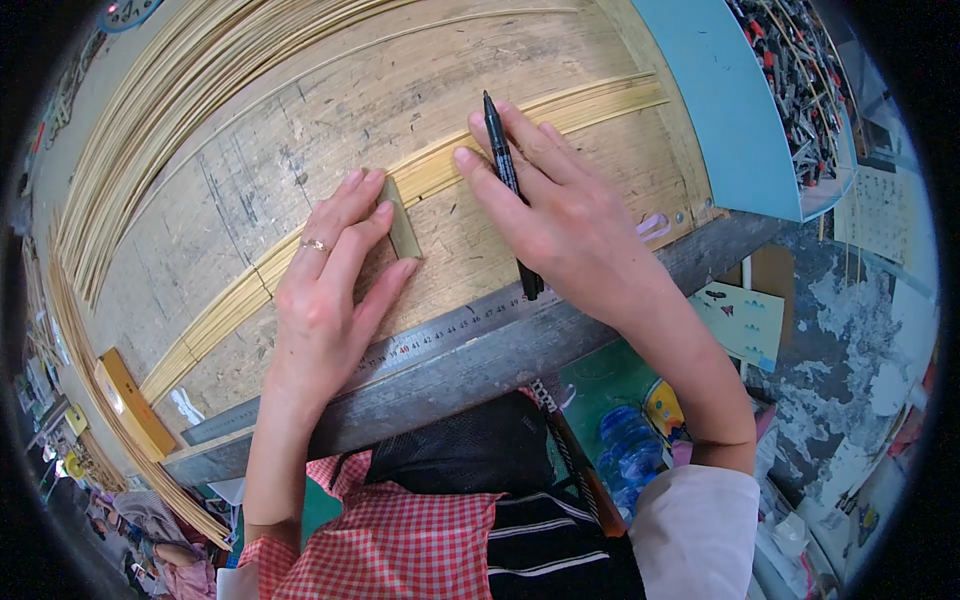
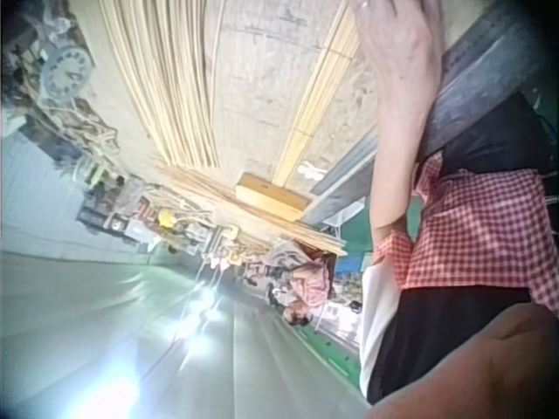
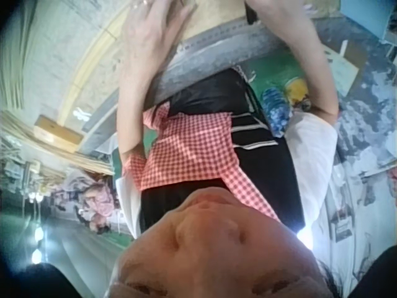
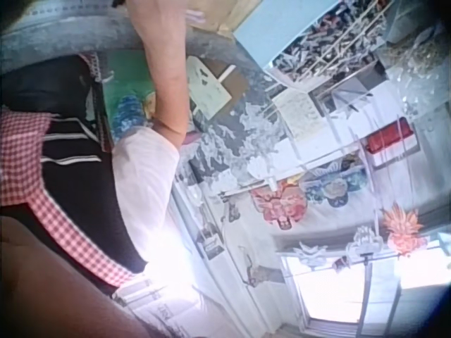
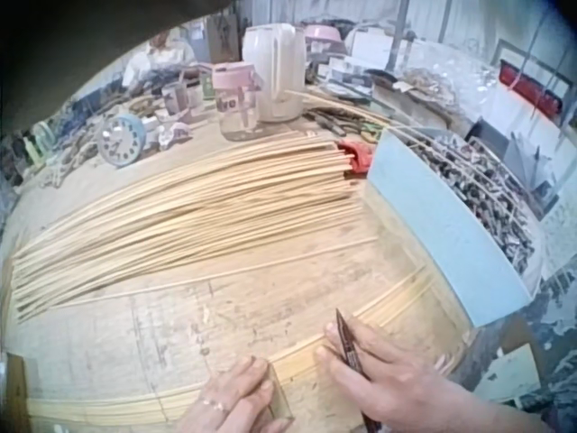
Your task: The person aligns a bundle of thin bamboo sticks on a wooden workbench and uses a metal ruler and a black marker to draw lines across them. They repeatedly adjust the sticks and the ruler to ensure precise alignment before marking. The person also uses a small rectangular block as a guide for the ruler during the marking process.
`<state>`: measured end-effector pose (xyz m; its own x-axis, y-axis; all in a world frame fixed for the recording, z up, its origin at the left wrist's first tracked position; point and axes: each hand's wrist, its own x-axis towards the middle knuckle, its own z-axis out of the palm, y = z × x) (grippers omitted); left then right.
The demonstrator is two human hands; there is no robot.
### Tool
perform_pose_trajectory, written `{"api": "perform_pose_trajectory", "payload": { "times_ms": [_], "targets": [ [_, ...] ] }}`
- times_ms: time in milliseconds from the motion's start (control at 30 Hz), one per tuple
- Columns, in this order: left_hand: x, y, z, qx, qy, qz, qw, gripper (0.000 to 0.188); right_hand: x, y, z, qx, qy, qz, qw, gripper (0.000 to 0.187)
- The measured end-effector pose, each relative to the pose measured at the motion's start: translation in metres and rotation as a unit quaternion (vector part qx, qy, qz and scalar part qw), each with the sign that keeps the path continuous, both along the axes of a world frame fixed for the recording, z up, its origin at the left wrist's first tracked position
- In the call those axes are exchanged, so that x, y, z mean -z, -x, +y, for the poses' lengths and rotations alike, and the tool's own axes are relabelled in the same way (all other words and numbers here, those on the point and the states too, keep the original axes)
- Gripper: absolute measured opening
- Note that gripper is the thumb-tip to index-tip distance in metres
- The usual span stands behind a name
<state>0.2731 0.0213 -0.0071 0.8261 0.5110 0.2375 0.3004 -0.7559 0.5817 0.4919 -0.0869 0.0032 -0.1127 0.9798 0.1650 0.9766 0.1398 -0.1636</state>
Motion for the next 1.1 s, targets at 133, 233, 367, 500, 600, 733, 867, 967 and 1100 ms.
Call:
{"api": "perform_pose_trajectory", "payload": {
  "times_ms": [133,233,367,500,600,733,867,967,1100],
  "targets": [
    [-0.001,-0.001,-0.001,-0.011,0.018,0.014,1.0,0.043,-0.001,0.0,0.0,-0.003,0.015,-0.005,1.0,0.05],
    [-0.002,-0.002,-0.002,-0.014,0.014,0.021,1.0,0.042,0.0,-0.001,0.001,-0.005,0.015,-0.008,1.0,0.049],
    [-0.001,-0.003,0.002,-0.012,0.01,-0.005,1.0,0.044,0.0,-0.003,0.002,-0.017,0.007,-0.007,1.0,0.047],
    [-0.002,-0.012,0.004,-0.021,0.006,-0.024,0.999,0.048,0.0,-0.003,0.002,-0.02,0.004,-0.01,1.0,0.046],
    [0.001,-0.016,0.004,-0.032,0.007,-0.038,0.999,0.05,0.001,-0.003,0.002,-0.022,0.0,-0.006,1.0,0.046],
    [0.004,-0.019,0.002,-0.053,0.041,-0.051,0.996,0.048,0.001,-0.003,0.002,-0.021,-0.004,0.002,1.0,0.045],
    [0.005,-0.018,0.003,-0.054,0.02,-0.05,0.997,0.044,0.002,-0.002,0.001,-0.02,-0.016,0.0,1.0,0.043],
    [0.007,-0.02,0.004,-0.057,0.02,-0.06,0.996,0.043,0.002,-0.002,0.002,-0.016,-0.016,0.0,1.0,0.042],
    [0.007,-0.02,0.002,-0.061,0.022,-0.062,0.996,0.041,0.001,-0.002,0.001,-0.011,-0.019,0.011,1.0,0.042]
  ]
}}
